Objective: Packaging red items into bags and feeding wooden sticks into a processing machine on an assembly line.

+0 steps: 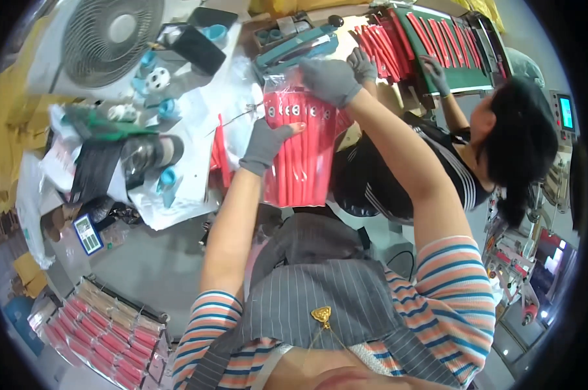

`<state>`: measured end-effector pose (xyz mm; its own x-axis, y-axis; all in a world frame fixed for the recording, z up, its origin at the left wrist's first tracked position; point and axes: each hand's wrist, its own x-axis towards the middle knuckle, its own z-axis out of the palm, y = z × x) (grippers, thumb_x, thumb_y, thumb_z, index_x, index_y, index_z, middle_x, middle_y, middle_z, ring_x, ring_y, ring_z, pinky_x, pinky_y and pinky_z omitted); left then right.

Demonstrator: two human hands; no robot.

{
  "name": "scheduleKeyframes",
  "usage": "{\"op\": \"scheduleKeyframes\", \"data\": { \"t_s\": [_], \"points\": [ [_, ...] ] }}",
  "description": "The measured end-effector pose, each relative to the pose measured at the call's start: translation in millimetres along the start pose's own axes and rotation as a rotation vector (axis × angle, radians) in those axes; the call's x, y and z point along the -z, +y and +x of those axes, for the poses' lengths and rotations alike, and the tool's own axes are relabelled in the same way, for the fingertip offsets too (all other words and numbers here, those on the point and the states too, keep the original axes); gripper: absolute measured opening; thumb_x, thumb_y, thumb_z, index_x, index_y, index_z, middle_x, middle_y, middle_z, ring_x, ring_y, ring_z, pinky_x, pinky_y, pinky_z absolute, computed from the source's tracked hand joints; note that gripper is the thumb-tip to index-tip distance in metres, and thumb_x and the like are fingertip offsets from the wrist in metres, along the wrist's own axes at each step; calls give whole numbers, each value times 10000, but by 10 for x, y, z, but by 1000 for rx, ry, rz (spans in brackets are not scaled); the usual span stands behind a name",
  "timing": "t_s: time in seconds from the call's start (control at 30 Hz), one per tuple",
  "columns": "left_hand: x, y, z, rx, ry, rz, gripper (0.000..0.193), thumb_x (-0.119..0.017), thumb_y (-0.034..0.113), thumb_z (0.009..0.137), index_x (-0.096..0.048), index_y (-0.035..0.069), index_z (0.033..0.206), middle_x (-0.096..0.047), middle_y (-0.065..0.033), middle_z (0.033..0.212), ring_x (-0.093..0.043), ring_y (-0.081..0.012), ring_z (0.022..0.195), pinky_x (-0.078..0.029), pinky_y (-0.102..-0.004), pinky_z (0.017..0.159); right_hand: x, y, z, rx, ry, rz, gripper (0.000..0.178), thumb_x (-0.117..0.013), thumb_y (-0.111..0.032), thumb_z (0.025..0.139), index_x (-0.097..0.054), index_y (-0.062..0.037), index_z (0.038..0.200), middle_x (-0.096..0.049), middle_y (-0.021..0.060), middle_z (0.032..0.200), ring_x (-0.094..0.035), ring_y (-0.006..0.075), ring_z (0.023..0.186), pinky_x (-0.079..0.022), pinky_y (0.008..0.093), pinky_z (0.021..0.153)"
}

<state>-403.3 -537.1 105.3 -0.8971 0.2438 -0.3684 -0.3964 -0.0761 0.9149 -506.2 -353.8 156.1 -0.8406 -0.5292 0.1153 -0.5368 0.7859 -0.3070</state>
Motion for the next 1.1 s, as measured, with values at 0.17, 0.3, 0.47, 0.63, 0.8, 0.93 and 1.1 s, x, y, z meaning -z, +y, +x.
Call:
{"op": "scheduleKeyframes", "data": {
  "t_s": [0.17,0.3,0.47,0.63,0.8,0.93,1.1],
  "points": [
    [-267,-569,928,153,33,-296,254,-727,140,738,-683,15,955,-680,-44,894,-630,-135,820,-492,-283,785,-716,1647,409,-515,586,-23,554,-488,-544,874,-481,-59,1140,-625,228,881,-607,400,826,-477,456,711],
    [-292,-1016,1590,184,82,-279,270,-744,156,721,-676,37,954,-677,-28,879,-625,-132,797,-491,-274,765,-952,2219,954,-846,301,250,557,-597,-467,830,-525,-83,1227,-626,237,1065,-625,312,987,-474,409,824],
    [-392,-964,2081,52,334,-387,505,-787,182,662,-599,51,1112,-631,-42,1032,-590,-166,910,-453,-313,853,-172,1360,1306,-553,-3,392,824,-675,-545,730,-435,-2,1301,-537,296,1196,-543,351,1127,-446,407,896],
    [-520,-995,2218,289,550,-492,565,-796,220,642,-577,32,1127,-615,-56,1057,-567,-176,960,-436,-316,886,-1019,1974,1018,-516,338,25,221,-582,-299,846,-590,-93,922,-634,127,801,-617,325,762,-482,400,659],
    [-528,-1129,2266,239,516,-489,446,-781,202,665,-622,36,1047,-632,-39,1004,-583,-149,891,-452,-299,842,-1636,2397,1011,-597,367,-97,254,-483,-341,876,-546,-96,846,-616,132,859,-611,372,681,-486,468,604],
    [-527,-1188,2264,187,559,-468,314,-757,165,692,-656,38,962,-646,-31,952,-589,-135,874,-456,-299,829,-1670,2402,1032,-571,319,-61,260,-459,-341,884,-544,-97,864,-609,133,874,-613,371,689,-485,472,611],
    [-528,-1140,2256,195,541,-508,341,-767,113,662,-656,16,969,-650,-33,953,-589,-145,874,-448,-296,819,-1641,2328,1017,-618,333,-96,268,-460,-341,890,-543,-87,868,-608,137,881,-619,375,722,-488,472,631]
  ]
}}
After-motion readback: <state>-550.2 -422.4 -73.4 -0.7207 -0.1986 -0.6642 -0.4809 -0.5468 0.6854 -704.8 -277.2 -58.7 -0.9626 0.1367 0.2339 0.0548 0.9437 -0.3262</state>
